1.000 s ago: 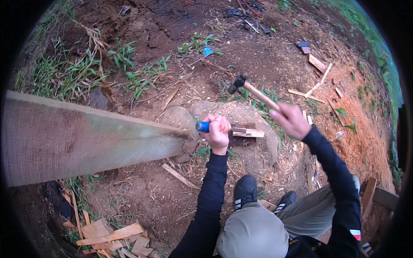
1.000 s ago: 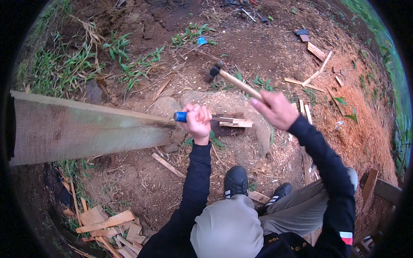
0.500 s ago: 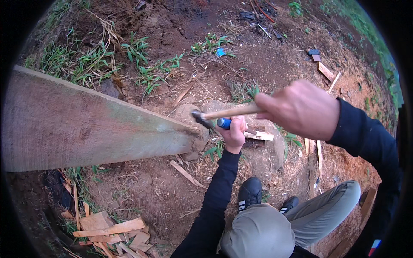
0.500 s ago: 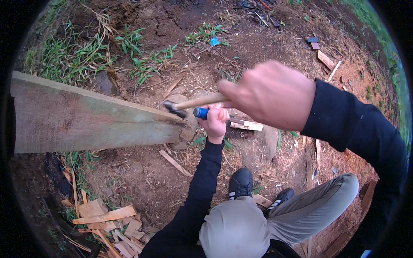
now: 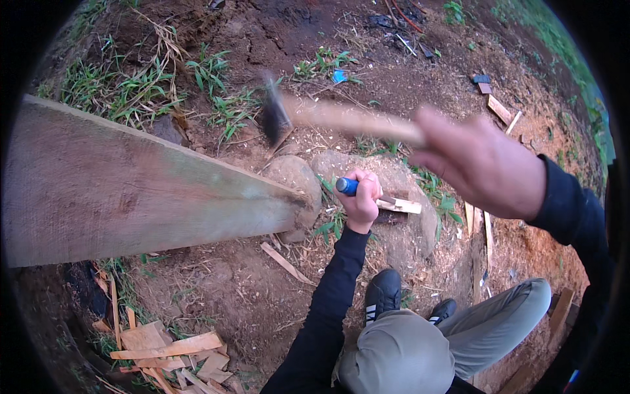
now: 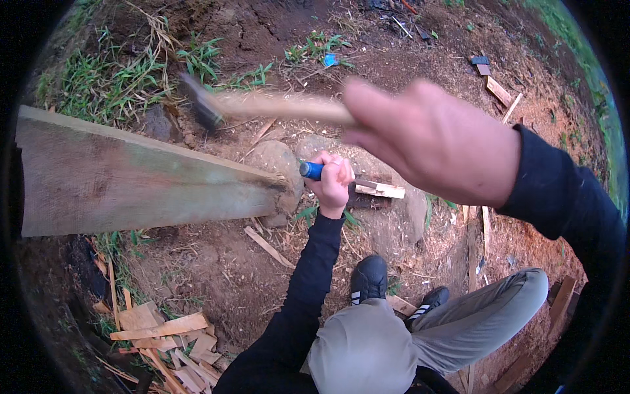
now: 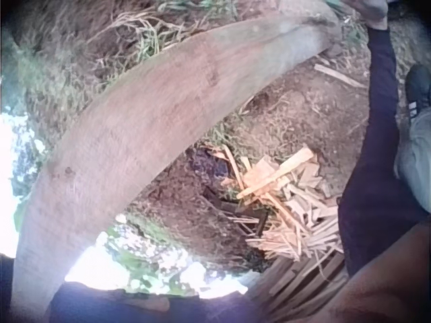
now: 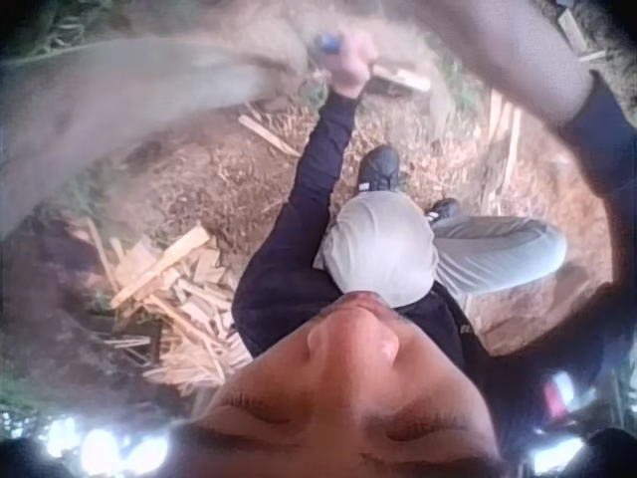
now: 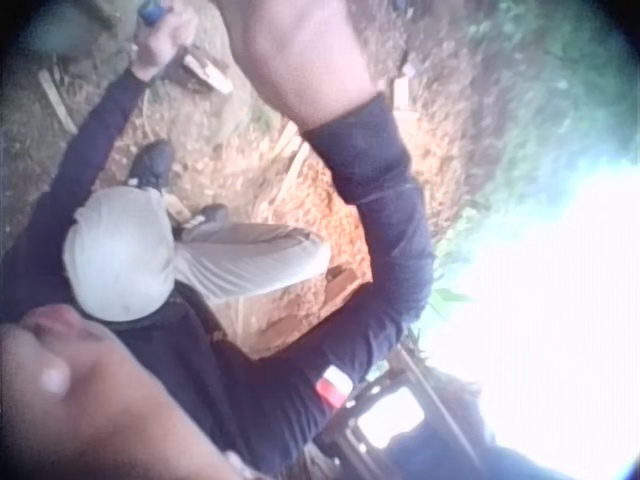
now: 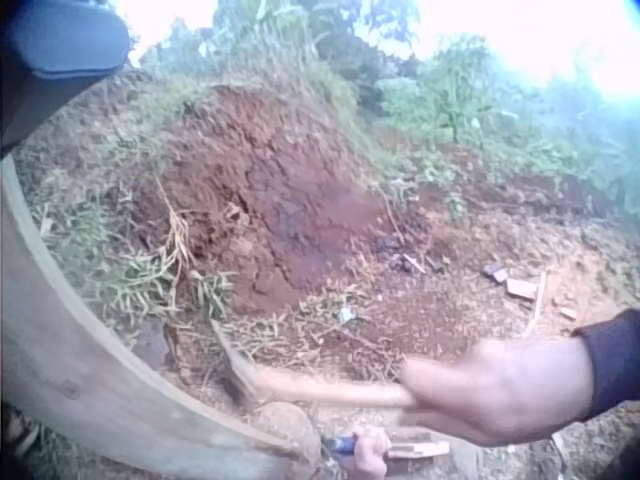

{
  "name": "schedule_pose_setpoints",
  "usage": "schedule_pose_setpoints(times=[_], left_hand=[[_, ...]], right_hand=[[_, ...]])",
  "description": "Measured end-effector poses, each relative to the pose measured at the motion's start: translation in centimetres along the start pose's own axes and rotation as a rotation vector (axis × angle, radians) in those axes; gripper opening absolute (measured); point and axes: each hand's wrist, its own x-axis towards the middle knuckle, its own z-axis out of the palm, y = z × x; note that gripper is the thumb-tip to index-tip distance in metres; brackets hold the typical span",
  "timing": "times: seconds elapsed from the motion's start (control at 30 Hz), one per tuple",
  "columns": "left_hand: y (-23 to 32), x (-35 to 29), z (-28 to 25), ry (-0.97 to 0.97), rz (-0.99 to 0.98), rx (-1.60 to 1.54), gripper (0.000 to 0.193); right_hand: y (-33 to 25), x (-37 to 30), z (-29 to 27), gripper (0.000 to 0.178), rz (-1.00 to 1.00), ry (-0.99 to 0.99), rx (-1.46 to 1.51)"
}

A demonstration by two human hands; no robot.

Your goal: The person sits on the ground and uses a chisel and hammer to carve a small piece of wood. They repeatedly strike the chisel to remove wood shavings, occasionally inspecting the piece. Later, they stand and use the same tools to work on a larger wooden structure.

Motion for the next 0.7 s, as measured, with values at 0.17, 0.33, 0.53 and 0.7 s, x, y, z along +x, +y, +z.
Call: schedule_pose_setpoints(times=[0.17, 0.33, 0.53, 0.7], left_hand=[[0.6, 0.1, 0.1, -0.037, -0.021, 0.053, 0.029], [0.3, 0.0, 0.8, -0.037, -0.032, 0.085, 0.028], [0.4, -0.4, 0.1, -0.055, 0.005, 0.096, 0.027], [0.5, 0.1, 0.3, -0.052, -0.003, 0.052, 0.026]], right_hand=[[-0.1, 0.6, -0.7, 0.027, -0.045, -0.037, -0.288], [0.4, -0.2, 0.4, 0.028, 0.020, -0.141, -0.290], [0.0, 1.1, -1.0, 0.031, -0.146, 0.270, -0.122], [0.5, -1.0, -0.3, 0.028, 0.102, -0.254, -0.282]])
